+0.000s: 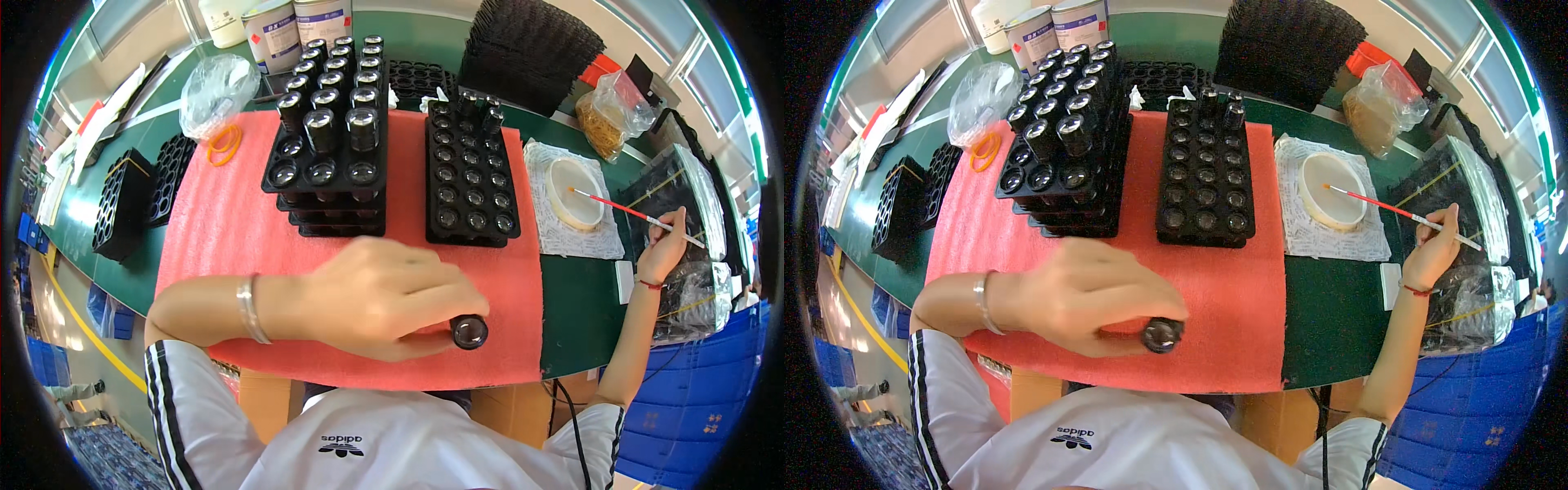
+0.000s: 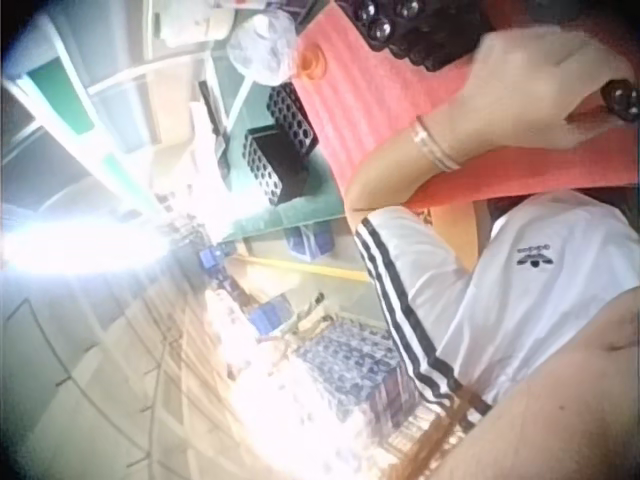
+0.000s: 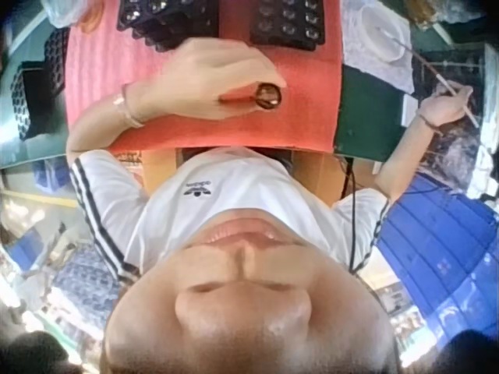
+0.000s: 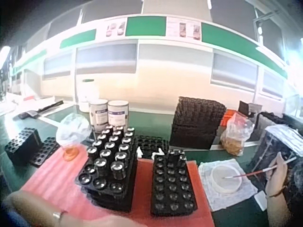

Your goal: Applying adhesive to small light components and organizing them into trays.

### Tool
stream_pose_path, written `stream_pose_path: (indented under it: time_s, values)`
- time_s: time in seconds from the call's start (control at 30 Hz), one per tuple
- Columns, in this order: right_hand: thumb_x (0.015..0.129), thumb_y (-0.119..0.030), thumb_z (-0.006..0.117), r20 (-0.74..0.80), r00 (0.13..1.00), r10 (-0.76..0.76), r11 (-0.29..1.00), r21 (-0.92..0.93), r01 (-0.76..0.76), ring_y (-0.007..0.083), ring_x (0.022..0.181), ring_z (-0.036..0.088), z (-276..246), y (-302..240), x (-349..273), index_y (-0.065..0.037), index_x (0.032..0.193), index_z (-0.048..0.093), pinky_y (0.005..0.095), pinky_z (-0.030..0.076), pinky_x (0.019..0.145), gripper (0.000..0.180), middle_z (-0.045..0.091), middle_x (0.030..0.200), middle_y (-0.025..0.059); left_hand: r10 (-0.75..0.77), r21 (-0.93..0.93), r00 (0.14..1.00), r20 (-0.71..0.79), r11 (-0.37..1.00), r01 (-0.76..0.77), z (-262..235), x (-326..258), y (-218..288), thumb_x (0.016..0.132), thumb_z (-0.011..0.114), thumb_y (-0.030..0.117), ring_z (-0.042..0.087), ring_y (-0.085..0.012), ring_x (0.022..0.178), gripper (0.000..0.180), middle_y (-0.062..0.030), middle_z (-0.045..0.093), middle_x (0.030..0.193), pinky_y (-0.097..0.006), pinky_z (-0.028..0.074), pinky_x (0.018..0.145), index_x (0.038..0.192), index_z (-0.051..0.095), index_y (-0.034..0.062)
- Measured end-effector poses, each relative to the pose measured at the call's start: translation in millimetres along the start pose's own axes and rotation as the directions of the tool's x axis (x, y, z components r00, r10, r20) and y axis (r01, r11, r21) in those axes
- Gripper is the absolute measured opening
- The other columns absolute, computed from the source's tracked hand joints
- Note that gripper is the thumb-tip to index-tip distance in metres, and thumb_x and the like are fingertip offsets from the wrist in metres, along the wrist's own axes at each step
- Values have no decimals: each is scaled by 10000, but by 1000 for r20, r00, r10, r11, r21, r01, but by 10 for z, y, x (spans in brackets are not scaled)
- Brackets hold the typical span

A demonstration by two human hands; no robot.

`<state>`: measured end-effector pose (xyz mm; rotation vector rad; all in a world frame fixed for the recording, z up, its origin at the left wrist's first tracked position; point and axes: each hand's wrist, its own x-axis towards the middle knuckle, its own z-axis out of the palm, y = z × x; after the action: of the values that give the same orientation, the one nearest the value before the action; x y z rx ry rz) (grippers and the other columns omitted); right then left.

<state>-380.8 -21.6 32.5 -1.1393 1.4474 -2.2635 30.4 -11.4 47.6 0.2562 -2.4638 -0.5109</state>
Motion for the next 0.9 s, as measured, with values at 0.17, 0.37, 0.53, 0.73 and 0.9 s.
stream_pose_path:
  time_s: [0.17,0.37,0.53,0.73,0.9]
  values:
    - [898,-289,443,-73,997,-31,998,-60,27,67,412,293,-146,-124,-21,-54,618,464,218,198,399,366,330,475,-5,7,450,938,-346,879,159,-745,232,93,610,697,87,564,-161,735,246,-53,588,823,-243,419,613,839,609,69]
    - [887,-291,462,-80,997,-16,1000,23,18,69,437,299,-5,-101,3,-62,606,455,213,206,421,362,343,498,-6,-606,364,743,-285,648,669,-1370,-136,-23,641,681,134,519,-139,645,247,-35,559,742,-234,408,578,852,602,33]
    - [886,-291,466,-60,998,-27,999,-21,25,65,446,308,-67,-124,5,-69,607,456,210,209,424,356,346,499,-8,-644,448,741,-189,615,649,-1371,-190,-268,624,702,164,541,-160,578,287,-101,568,645,-254,429,558,800,582,-28]
    - [888,-288,462,-57,998,-4,999,-35,2,62,442,298,-97,-121,31,-74,605,457,208,205,423,355,347,502,-11,-686,448,683,-250,543,710,-1294,-111,-292,613,724,183,529,-130,535,300,-106,548,577,-248,418,519,711,552,-42]
    - [889,-293,463,-44,999,-17,1000,-21,16,60,435,295,-68,-113,18,-71,609,467,208,197,423,357,346,496,-15,-657,474,698,-285,536,698,-1241,-109,-251,625,714,175,510,-121,499,286,-102,540,558,-250,408,491,704,547,-44]
